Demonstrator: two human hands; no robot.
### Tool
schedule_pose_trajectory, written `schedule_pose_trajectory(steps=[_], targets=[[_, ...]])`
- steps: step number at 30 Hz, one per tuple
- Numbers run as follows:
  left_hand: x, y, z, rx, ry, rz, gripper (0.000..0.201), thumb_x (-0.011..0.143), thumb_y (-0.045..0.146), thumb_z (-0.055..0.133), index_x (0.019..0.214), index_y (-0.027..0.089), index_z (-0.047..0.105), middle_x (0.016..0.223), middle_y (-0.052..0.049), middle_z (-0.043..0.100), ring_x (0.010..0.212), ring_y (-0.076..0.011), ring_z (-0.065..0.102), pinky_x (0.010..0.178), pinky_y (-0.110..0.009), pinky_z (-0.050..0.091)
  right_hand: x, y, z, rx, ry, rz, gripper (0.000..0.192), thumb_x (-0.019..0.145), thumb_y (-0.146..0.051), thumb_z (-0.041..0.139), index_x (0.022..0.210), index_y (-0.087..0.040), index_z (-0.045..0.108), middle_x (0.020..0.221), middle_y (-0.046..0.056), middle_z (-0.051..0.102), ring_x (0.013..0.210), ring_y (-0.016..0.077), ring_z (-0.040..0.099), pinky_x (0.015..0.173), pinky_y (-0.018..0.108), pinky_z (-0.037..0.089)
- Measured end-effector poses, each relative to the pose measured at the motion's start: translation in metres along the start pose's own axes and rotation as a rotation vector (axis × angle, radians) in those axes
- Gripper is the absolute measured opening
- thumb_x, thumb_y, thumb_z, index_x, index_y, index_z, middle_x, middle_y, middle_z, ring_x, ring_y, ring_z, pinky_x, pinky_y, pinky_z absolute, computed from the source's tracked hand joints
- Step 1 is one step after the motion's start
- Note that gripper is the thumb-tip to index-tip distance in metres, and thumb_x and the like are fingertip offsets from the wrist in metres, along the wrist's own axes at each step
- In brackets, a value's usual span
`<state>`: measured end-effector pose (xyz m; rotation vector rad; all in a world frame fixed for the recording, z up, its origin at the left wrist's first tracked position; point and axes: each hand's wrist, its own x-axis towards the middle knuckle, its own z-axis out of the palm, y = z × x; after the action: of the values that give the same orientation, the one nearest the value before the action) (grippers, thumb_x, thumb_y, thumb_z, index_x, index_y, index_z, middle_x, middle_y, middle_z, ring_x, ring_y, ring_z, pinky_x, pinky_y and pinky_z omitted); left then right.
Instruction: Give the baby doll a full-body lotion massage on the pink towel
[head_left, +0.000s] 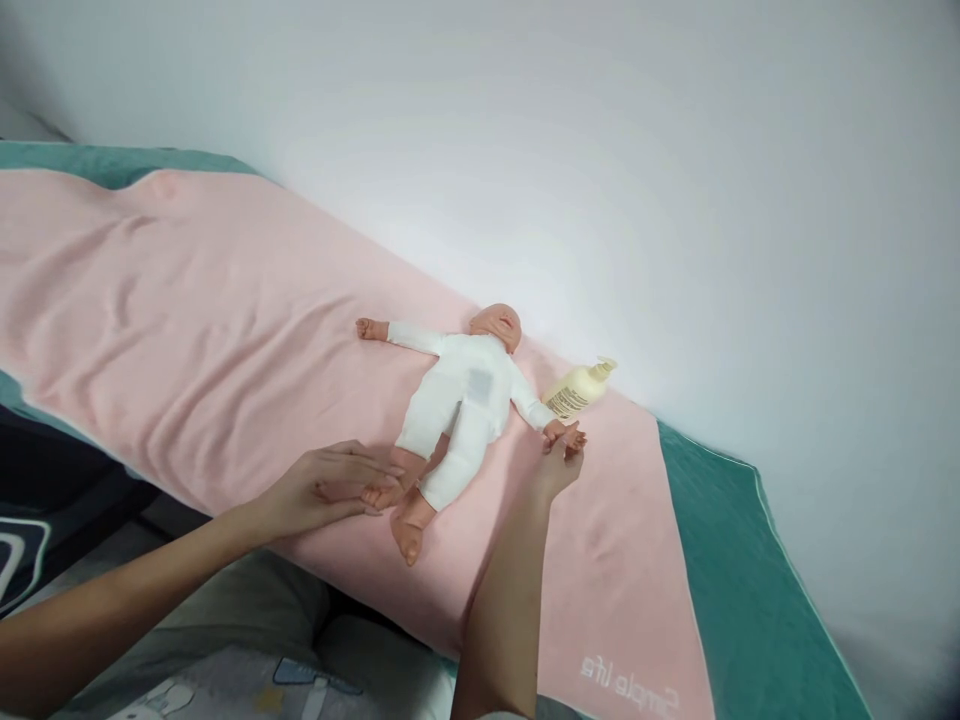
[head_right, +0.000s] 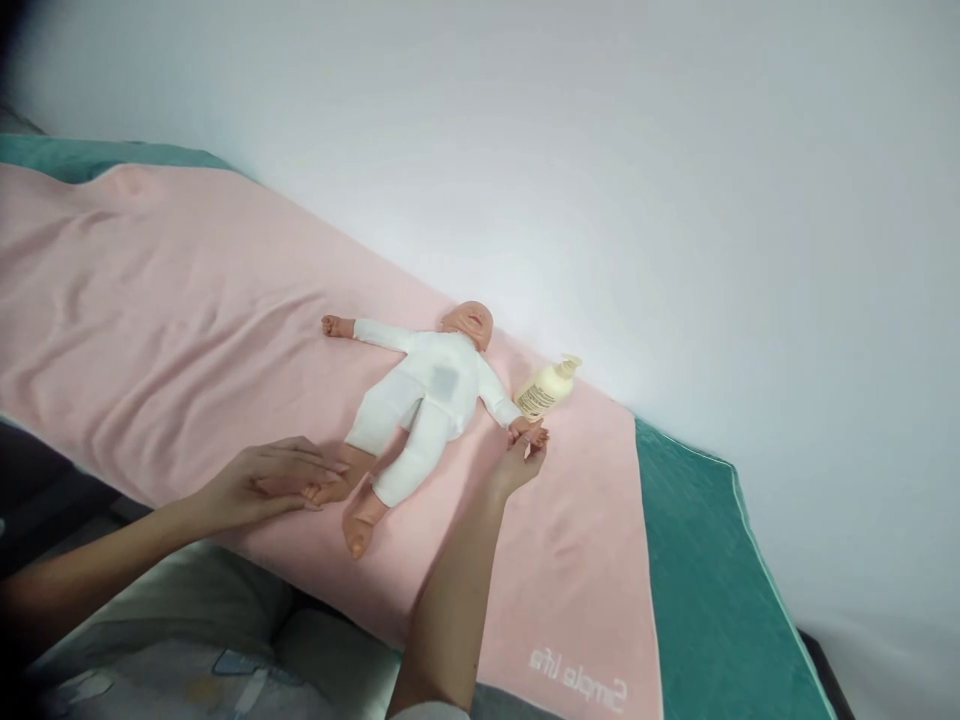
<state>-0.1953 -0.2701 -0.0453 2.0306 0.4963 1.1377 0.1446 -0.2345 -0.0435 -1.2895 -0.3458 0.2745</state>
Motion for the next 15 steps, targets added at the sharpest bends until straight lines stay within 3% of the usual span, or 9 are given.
schedule_pose_trajectory(steps=[5, 10, 15], targets=[[-0.024, -0.010, 0.001, 0.042, -0.134, 0.044, 0.030, 0.088, 0.025, 0.064, 0.117, 0.025, 0.068, 0.109, -0.005, 0.072, 0.112, -0.0195, 0.062, 0.098, -0.031, 0.048, 0.016, 0.015, -0.009, 0.012, -0.004, 0.096, 0.031, 0.084, -0.041, 0.061, 0.094, -0.013, 0.055, 0.079, 0.000, 0.059, 0.075, 0.0117, 0.062, 0.067, 0.021, 0.053], [-0.032, -0.013, 0.004, 0.066, -0.102, -0.002, 0.029, 0.090, 0.024, 0.061, 0.118, 0.026, 0.067, 0.110, -0.004, 0.072, 0.113, -0.0190, 0.061, 0.097, -0.030, 0.049, 0.019, 0.018, -0.011, 0.025, -0.038, 0.110, 0.027, 0.084, -0.040, 0.061, 0.093, -0.015, 0.052, 0.074, -0.003, 0.057, 0.073, 0.0114, 0.062, 0.070, 0.024, 0.055], [-0.024, -0.009, 0.004, 0.056, -0.071, 0.059, 0.029, 0.089, 0.025, 0.062, 0.117, 0.026, 0.068, 0.108, -0.005, 0.073, 0.108, -0.0196, 0.064, 0.096, -0.032, 0.050, 0.013, 0.013, -0.005, 0.025, -0.039, 0.074, 0.038, 0.082, -0.050, 0.061, 0.100, -0.018, 0.050, 0.080, -0.001, 0.058, 0.071, 0.0122, 0.063, 0.067, 0.025, 0.057]])
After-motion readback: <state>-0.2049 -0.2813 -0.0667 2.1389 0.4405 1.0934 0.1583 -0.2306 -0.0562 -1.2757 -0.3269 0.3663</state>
